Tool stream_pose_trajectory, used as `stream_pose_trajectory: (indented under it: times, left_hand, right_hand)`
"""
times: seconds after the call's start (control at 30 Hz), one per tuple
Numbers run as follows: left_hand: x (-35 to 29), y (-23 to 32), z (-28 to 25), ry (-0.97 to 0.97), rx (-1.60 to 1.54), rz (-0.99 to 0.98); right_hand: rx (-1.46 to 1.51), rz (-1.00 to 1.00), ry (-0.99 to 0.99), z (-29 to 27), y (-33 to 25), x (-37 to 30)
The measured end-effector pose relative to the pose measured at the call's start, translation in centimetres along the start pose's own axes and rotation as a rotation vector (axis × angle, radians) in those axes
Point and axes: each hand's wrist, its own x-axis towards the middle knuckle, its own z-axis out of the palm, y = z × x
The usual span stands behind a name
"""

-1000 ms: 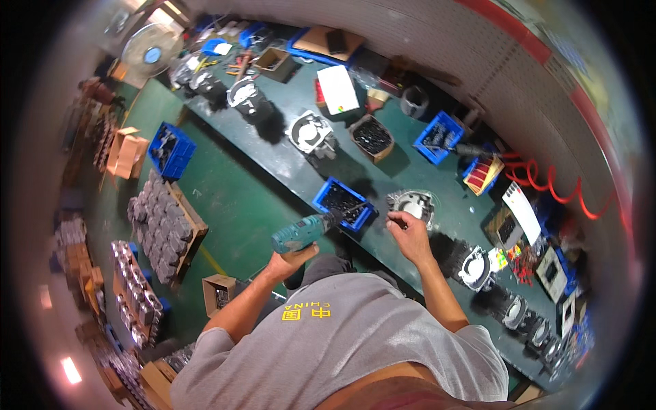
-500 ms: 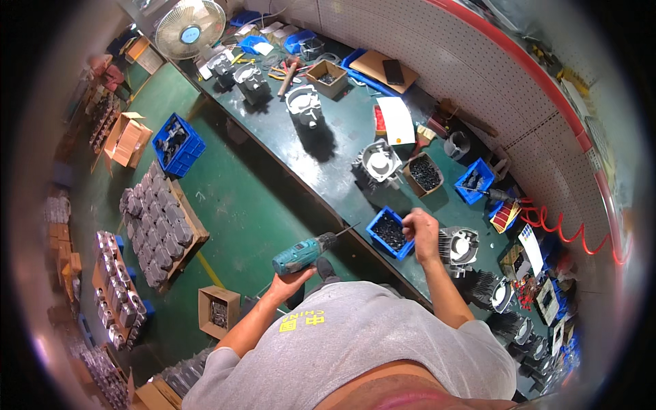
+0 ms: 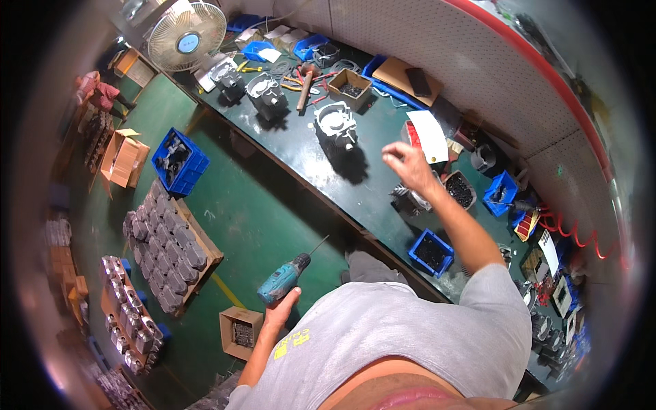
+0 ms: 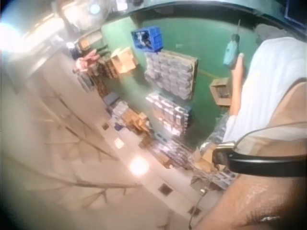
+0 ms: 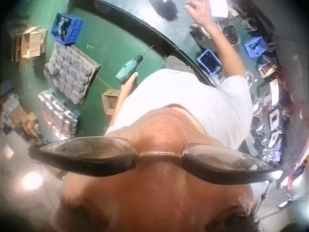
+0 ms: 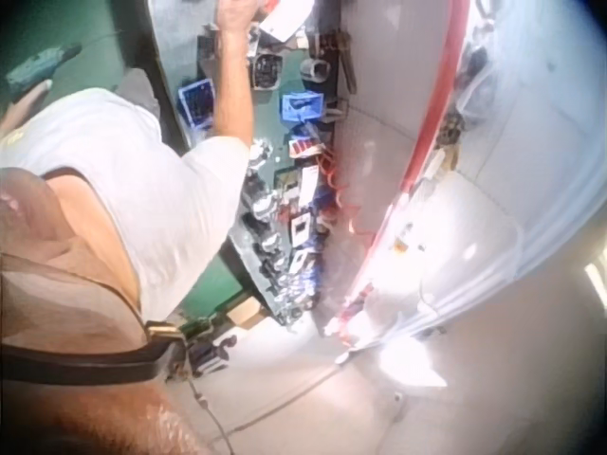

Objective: The person uses a cordless drill to fasten screws into cylindrical metal housings on a workbench. They repeatedly pick up screws from a blue bin, align them with the drill bit, and drive them into the components.

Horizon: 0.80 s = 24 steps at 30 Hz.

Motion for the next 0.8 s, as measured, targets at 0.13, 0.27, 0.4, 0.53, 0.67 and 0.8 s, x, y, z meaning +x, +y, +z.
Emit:
stream_pose_trajectory:
  times: [0.13, 0.27, 0.4, 0.53, 0.67, 0.8]
  left_hand:
    - [3.7, 1.8, -1.9, 0.063, 0.042, -0.063]
    - [7.9, 5.0, -3.0, 0.123, 0.123, -0.108]
    - [11.3, 8.7, -2.9, 0.234, 0.142, -0.215]
    - [14.7, 10.9, -3.2, 0.228, 0.207, -0.147]
    - [17.2, 12.9, -2.7, 0.204, 0.321, -0.024]
    - [19.1, 14.4, -3.1, 0.184, 0.317, -0.190]
  right_hand:
    - [-0.129, -0.026, 0.091, 2.0, 7.4, 11.0]
    - [-0.289, 0.027, 0.067, 5.4, 15.6, 22.8]
    - [-0.493, 0.051, -0.050, 8.4, 21.8, 31.8]
    - [-0.870, 0.171, -0.410, 10.8, 26.2, 37.6]
    - [-1.031, 0.261, -0.583, 13.1, 28.3, 39.4]
    - [-1.004, 0.263, -0.492, 14.4, 30.6, 39.9]
